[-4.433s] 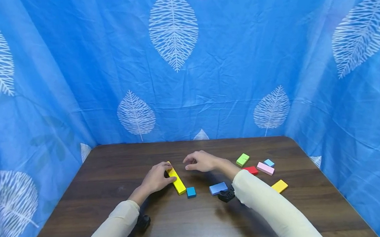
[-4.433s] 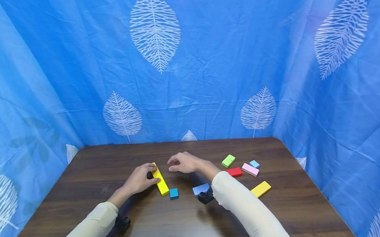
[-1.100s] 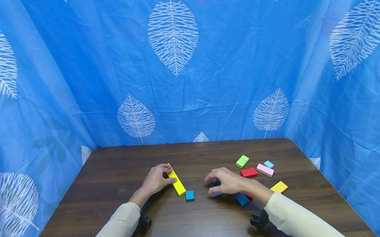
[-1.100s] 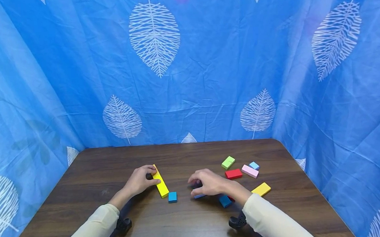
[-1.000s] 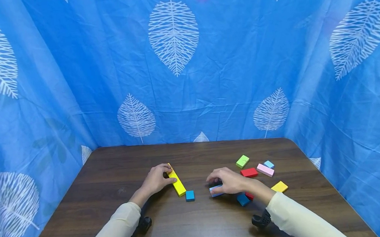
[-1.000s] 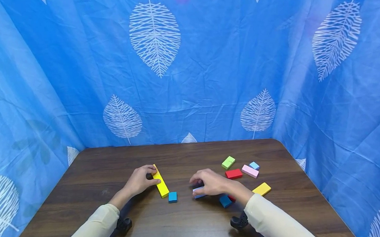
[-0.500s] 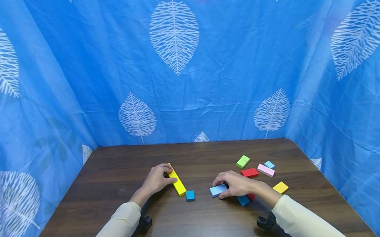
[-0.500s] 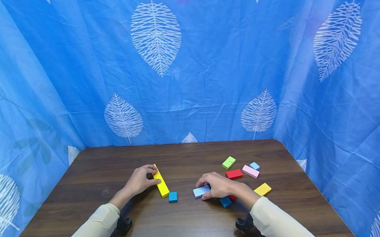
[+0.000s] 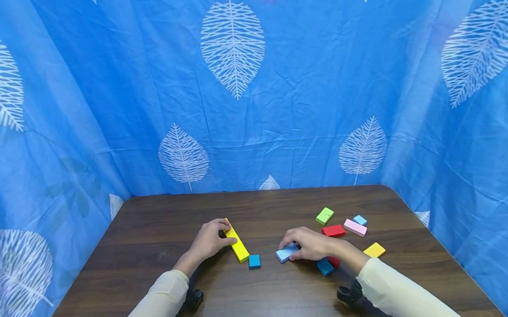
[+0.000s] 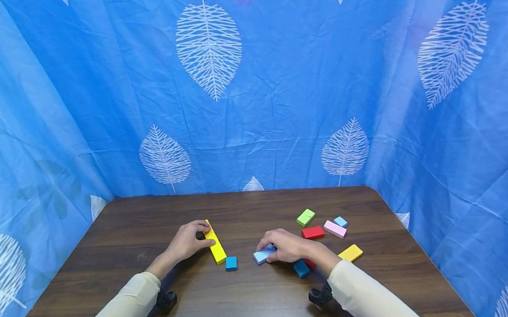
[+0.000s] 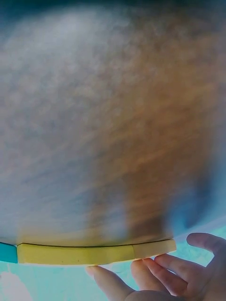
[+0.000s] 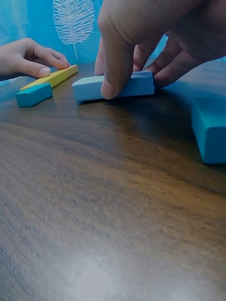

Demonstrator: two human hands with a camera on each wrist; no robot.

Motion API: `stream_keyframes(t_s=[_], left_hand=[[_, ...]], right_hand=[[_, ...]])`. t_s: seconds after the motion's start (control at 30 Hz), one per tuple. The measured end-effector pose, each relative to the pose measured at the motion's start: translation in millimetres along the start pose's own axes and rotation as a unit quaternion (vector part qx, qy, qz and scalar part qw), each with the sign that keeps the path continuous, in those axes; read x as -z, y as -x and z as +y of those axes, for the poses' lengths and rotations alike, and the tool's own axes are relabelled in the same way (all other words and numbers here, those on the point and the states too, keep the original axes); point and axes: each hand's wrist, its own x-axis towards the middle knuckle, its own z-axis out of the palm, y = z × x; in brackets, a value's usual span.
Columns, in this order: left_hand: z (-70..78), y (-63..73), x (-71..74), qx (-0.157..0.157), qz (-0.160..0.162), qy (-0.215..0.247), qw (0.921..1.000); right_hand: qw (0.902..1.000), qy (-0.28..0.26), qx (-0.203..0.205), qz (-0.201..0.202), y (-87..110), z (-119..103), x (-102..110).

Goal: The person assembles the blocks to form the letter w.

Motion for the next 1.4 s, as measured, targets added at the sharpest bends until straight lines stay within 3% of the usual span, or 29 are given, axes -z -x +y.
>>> stream_keyframes(t_s=[0.5,0.83,1.17,1.27,1.4], left_hand=[[-2.1,-2.7,-0.7,0.001,0.006,-0.007,1.0000],[-0.6,-2.1,-0.5,0.002,0.003,-0.012,0.9999],[1.6,-1.3,-0.4,0.003,0.003,-0.009,0.9999],[0.8,-1.4,-0.4,-0.001,0.004,-0.010,0.9999],[0.2,-0.6,0.4,-0.002,0.006,-0.007,1.0000]], right_hand=[[0.9998,0.011,0.018,-0.003,-29.4,-6.2,6.3],[0.9972,0.040,0.057,-0.026,-50.9,-10.8,8.4],[0.9935,0.059,0.072,-0.065,-68.3,-14.1,7.1],[0.9952,0.046,0.067,-0.055,-66.2,-14.5,6.3],[0.9990,0.025,0.034,0.013,-59.0,-14.3,2.4]])
